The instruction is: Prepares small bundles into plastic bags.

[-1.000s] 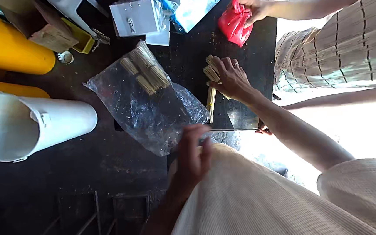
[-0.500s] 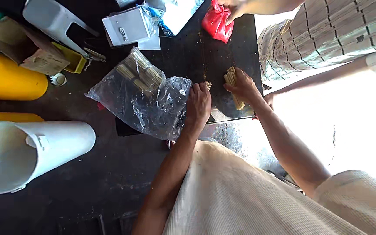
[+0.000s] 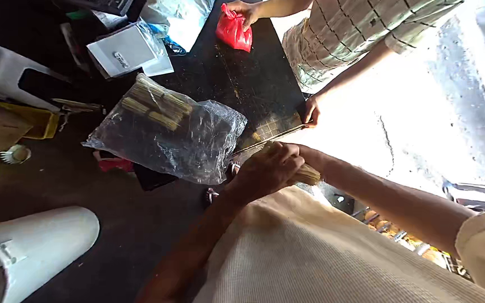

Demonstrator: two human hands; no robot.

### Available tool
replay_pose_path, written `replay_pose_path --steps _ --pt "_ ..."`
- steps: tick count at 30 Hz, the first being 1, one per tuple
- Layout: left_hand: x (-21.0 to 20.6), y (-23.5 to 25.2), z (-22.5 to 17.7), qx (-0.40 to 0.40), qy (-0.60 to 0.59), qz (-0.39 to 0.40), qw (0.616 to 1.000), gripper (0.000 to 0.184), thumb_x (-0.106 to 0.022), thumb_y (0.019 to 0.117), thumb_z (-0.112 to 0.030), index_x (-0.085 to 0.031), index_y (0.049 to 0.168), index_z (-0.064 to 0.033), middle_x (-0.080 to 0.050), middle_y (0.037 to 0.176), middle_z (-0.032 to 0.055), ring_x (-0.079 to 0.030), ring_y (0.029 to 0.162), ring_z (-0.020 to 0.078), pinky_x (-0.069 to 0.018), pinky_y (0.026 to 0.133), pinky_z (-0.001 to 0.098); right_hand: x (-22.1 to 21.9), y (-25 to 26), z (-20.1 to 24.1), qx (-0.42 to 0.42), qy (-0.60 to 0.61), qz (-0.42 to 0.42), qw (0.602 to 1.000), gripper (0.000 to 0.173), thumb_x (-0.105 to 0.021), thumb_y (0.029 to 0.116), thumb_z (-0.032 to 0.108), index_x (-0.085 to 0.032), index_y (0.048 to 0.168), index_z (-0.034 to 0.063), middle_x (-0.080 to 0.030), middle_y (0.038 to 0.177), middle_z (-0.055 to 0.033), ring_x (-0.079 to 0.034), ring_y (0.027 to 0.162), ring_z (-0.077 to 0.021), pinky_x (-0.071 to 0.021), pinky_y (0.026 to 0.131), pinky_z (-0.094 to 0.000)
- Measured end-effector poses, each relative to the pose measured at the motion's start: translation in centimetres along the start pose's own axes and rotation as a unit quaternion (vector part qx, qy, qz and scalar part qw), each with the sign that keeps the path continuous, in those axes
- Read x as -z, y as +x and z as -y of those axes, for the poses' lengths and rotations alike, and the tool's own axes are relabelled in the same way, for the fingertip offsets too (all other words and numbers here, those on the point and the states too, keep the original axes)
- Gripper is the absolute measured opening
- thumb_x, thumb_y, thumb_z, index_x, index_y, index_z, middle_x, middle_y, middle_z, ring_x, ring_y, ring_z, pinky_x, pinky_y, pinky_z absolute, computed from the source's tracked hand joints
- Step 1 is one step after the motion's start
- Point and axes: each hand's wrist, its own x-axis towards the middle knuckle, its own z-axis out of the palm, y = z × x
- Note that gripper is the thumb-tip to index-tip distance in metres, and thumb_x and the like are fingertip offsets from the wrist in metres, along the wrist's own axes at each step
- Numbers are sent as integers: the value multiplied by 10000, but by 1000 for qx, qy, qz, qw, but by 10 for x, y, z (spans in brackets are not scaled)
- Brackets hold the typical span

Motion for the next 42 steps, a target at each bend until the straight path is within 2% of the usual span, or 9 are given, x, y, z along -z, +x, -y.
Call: replay_pose_path --steps 5,8,11,16,20,23,30,35,42 --pt "13 -3 -3 -22 18 24 999 249 -658 987 -293 -698 1151 -110 -668 1167 85 -627 1083 247 -541 873 334 -19 -1 -12 31 13 -89 995 437 -312 1105 419 -654 1079 148 -693 829 -20 -676 715 -76 -574 623 -239" --pt "20 -11 -3 67 -93 -87 989 262 -702 950 -221 -654 1144 -52 -637 1187 146 -624 1141 272 -560 951 395 -11 0 -17 120 -81 -169 975 444 -352 1109 421 -471 1489 224 -672 1027 -45 -650 767 -120 -562 645 -271" --pt "29 -19 -1 211 -221 -213 928 334 -650 1006 -308 -586 1194 -39 -615 1197 89 -607 1128 166 -546 950 344 -13 -5 -12 205 -97 -233 946 343 -389 1108 328 -545 1339 129 -626 849 -50 -595 591 -122 -537 518 -248" --pt "-9 -24 -10 414 -549 -267 676 602 -654 971 -444 -497 1409 -63 -686 1241 106 -685 1106 228 -582 954 432 -35 13 -38 354 -207 -273 870 398 -426 1079 256 -495 1407 40 -622 1245 -97 -651 1037 -156 -584 867 -347" --pt "-23 -49 -18 502 -542 -168 653 804 -758 893 -291 -314 1520 -55 -652 1217 107 -686 1065 164 -597 937 348 -38 58 -89 320 -260 -294 862 582 -247 1097 419 -523 1459 56 -354 1601 -155 -382 1453 -252 -372 1177 -455" --pt "-31 -73 -21 537 -557 -157 614 664 -733 911 -205 -393 1438 14 -688 1136 106 -708 1004 156 -603 915 327 -24 68 -107 250 -343 -240 873 705 -162 1079 550 -455 1522 88 -380 1594 -158 -454 1402 -276 -404 1134 -505" --pt "-20 -90 -14 452 -725 -24 519 531 -802 850 -459 -632 1214 -111 -752 990 -14 -735 864 114 -624 806 295 32 26 -12 201 -444 84 869 1020 -816 818 503 -268 1625 204 -315 1623 -88 -557 1311 -201 -624 862 -374" --pt "-32 -71 4 406 -737 93 533 490 -768 889 -410 -632 1197 -55 -751 1017 68 -736 896 169 -621 813 334 38 54 29 67 -455 307 833 634 -857 828 177 -565 1391 162 -668 1246 -37 -699 926 -124 -616 640 -299" --pt "3 -67 -31 602 -400 10 691 373 -569 1029 -428 -725 1003 -90 -681 833 -40 -634 754 24 -543 705 244 66 71 -2 166 -340 313 871 444 -773 895 181 -638 1297 51 -673 1246 -50 -633 1140 -105 -541 999 -316"
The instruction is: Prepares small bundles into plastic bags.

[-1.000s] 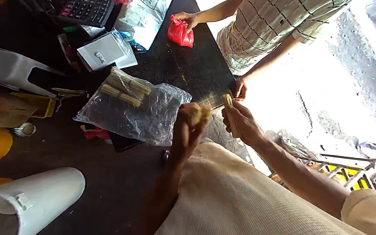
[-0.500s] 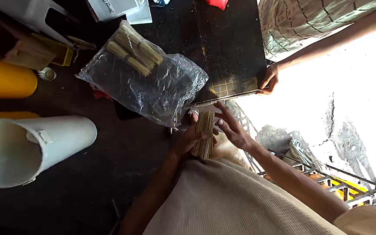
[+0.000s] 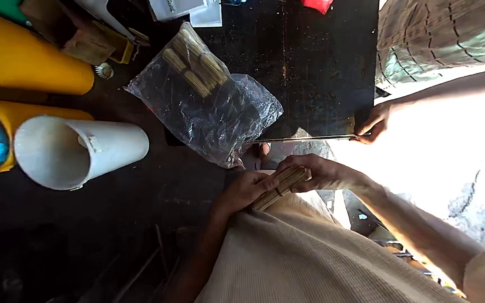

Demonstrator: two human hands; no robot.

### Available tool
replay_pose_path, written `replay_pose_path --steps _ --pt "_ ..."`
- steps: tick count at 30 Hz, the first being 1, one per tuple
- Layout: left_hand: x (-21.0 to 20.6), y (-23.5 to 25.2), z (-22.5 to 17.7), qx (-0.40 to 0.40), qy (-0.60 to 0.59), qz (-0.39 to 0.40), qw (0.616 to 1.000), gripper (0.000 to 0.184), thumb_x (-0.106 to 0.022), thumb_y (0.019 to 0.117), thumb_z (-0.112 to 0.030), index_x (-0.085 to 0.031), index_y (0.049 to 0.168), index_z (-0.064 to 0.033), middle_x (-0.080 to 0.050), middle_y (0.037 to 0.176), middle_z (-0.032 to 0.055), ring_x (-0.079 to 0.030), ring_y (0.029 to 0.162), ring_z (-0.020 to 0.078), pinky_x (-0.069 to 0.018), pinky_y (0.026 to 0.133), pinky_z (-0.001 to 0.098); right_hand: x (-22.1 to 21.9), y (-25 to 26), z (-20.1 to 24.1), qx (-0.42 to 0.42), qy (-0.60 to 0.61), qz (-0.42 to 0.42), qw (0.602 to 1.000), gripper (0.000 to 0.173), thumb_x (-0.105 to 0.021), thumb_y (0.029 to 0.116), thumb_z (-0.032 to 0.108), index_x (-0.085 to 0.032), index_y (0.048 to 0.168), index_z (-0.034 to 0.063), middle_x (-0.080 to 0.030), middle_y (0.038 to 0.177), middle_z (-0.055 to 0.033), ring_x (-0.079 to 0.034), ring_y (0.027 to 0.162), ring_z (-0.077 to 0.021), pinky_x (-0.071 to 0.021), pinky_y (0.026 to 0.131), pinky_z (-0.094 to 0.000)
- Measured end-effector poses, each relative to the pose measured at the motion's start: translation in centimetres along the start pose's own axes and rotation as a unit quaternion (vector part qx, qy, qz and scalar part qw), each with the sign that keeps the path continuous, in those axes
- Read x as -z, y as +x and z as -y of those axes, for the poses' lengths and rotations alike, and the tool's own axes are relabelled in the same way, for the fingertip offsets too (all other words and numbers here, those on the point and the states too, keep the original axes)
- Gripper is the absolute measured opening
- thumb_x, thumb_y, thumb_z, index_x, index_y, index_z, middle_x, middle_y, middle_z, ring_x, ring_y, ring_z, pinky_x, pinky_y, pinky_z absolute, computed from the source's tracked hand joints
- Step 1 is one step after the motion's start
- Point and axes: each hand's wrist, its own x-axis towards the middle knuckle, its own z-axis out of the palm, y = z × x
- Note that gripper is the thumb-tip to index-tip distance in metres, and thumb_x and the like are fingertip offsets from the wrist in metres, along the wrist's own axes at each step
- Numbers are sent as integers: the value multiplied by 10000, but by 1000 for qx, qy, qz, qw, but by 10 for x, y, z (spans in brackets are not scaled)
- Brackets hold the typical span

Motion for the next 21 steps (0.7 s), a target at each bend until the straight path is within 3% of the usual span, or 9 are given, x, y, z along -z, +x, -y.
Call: replay_pose_path --steps 2,4,6,8,9,13,15,18,21 --pt "-2 -27 -10 -50 141 -207 967 348 -610 1014 -373 -716 1121 -60 -728 997 36 -700 884 92 -610 781 312 7 -12 -8 -15 83 -68 994 451 -774 882 200 -639 1292 69 -674 1248 -38 -644 1114 -114 -558 967 -318" --pt "-2 -42 -22 -117 255 -392 876 396 -708 956 -354 -657 1153 -14 -662 1093 132 -654 950 169 -576 790 324 14 -20 -19 -8 167 -171 971 465 -809 863 255 -652 1278 117 -681 1239 -45 -682 1077 -167 -610 915 -373" --pt "0 -34 -25 -125 353 -481 793 512 -790 884 -366 -615 1215 -16 -600 1199 222 -593 1091 309 -516 916 442 13 -9 -17 -10 226 -257 940 460 -824 850 217 -633 1264 152 -690 1196 -61 -717 1018 -218 -641 873 -427" --pt "11 -9 -13 -84 431 -477 761 543 -791 864 -307 -619 1307 -44 -575 1277 293 -551 1175 481 -455 965 636 2 14 -13 -24 213 -300 930 481 -783 847 124 -598 1290 117 -685 1168 -109 -718 981 -253 -639 857 -453" --pt "18 2 -4 -58 454 -467 756 508 -761 886 -274 -619 1332 -78 -569 1286 277 -540 1179 490 -448 947 649 -5 24 -12 -31 171 -304 937 497 -775 849 118 -587 1309 92 -688 1157 -124 -718 970 -250 -640 846 -444" --pt "48 11 -7 -111 461 -486 734 190 -625 964 -158 -713 1120 -94 -692 1061 125 -641 1006 323 -488 853 515 -31 47 -7 -5 -10 -335 942 475 -770 910 246 -606 1320 71 -717 1125 -77 -714 972 -148 -627 836 -330" --pt "49 3 -16 -175 432 -489 737 160 -616 968 -155 -711 1067 -73 -688 954 99 -640 904 267 -482 814 453 -48 53 -3 24 34 -388 921 482 -764 912 222 -587 1323 43 -704 1136 -106 -714 980 -184 -632 846 -360" --pt "57 1 -24 -236 430 -452 745 167 -629 979 -187 -714 1076 -81 -702 925 80 -657 881 232 -484 830 438 -71 79 12 65 227 -445 864 494 -721 938 154 -518 1382 70 -647 1226 -175 -690 1074 -303 -604 942 -500" --pt "67 -2 -29 -292 426 -417 748 178 -617 999 -204 -710 1083 -78 -703 936 74 -655 868 221 -494 797 411 -88 115 36 70 345 -460 815 423 -616 984 61 -489 1385 97 -652 1198 -172 -702 1041 -288 -599 940 -475"
